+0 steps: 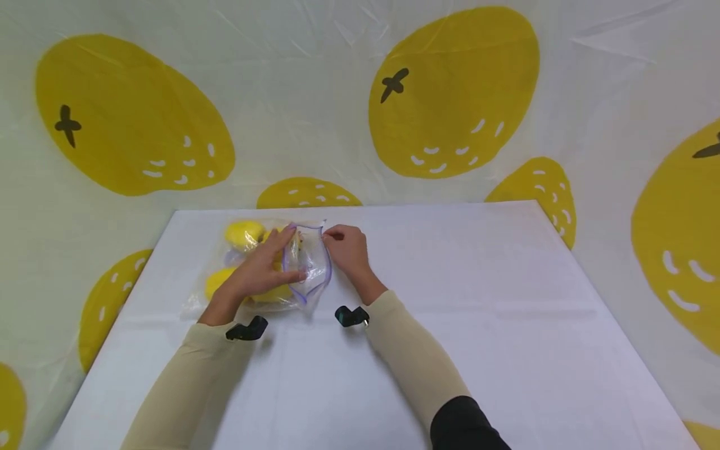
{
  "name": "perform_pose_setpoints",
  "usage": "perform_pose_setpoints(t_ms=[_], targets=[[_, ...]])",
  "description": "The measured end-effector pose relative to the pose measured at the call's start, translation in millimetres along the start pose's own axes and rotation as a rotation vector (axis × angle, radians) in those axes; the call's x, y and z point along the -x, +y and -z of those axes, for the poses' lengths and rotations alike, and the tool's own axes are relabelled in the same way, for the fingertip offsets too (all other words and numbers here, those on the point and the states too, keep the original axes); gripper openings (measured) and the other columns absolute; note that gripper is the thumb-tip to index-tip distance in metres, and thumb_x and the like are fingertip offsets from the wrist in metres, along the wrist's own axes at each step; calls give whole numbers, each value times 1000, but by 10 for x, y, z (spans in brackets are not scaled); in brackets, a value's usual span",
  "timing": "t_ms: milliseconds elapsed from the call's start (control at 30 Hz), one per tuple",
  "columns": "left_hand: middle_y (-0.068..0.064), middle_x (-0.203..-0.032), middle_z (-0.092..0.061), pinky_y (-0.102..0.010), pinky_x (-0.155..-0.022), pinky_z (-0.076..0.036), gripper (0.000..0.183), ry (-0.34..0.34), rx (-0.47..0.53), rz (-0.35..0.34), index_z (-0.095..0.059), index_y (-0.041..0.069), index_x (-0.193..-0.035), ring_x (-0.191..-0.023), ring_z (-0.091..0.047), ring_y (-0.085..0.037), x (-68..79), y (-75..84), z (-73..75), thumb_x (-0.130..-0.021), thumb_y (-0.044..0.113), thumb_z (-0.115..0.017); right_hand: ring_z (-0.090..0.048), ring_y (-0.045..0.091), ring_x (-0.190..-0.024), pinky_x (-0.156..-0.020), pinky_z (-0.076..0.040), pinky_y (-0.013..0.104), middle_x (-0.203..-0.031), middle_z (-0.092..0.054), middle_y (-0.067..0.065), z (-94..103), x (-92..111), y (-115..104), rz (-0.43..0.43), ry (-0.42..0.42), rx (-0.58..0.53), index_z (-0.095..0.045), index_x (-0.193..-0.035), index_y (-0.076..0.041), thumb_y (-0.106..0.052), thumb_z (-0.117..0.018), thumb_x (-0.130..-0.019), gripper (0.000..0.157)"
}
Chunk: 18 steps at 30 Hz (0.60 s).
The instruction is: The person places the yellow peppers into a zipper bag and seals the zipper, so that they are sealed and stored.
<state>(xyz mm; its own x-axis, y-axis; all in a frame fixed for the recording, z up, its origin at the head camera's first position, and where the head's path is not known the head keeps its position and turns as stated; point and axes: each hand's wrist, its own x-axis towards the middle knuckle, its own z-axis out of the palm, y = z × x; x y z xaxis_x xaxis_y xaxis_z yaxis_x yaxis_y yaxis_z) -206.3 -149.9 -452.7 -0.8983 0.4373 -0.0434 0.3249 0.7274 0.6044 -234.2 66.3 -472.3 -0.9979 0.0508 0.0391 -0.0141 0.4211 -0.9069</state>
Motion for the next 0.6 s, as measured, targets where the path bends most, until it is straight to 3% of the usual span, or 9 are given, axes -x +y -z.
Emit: perform_pose_setpoints(t_ms=[133,267,500,600], targets=[[-1,-178,-11,-74,-126,0,95,6,-34,-29,-21,32,-167,-163,3,-47,2,42,11,-92,53,-74,-67,27,-103,-96,-60,40,-112,-76,11,-7,-99,-29,-67,70,29,-76,-114,-7,-27,-67,-101,25],[-5,-177,-18,-75,-125,7,85,13,-80,-42,-22,41,-166,-163,4,-48,-12,83,9,-95,57,-67,-67,25,-97,-91,-60,37,-108,-75,11,-10,-186,-34,-131,19,16,-76,-115,-5,-36,-64,-103,35],[-8,-171,-35,-65,-131,5,61,44,-30,-3,-19,34,-167,-165,-2,-38,-139,147,86,-111,52,-33,-66,17,-81,-79,-64,27,-92,-67,6,-17,-333,-81,-286,-89,-135,-77,-107,0,-38,-65,-102,40],[-8,-166,-44,-59,-133,2,57,41,-18,-7,-20,31,-168,-165,-7,-34,-240,150,130,-113,45,-28,-66,17,-77,-74,-64,26,-89,-69,7,-5,-379,-109,-339,-99,-182,-76,-104,2,-34,-69,-100,36]])
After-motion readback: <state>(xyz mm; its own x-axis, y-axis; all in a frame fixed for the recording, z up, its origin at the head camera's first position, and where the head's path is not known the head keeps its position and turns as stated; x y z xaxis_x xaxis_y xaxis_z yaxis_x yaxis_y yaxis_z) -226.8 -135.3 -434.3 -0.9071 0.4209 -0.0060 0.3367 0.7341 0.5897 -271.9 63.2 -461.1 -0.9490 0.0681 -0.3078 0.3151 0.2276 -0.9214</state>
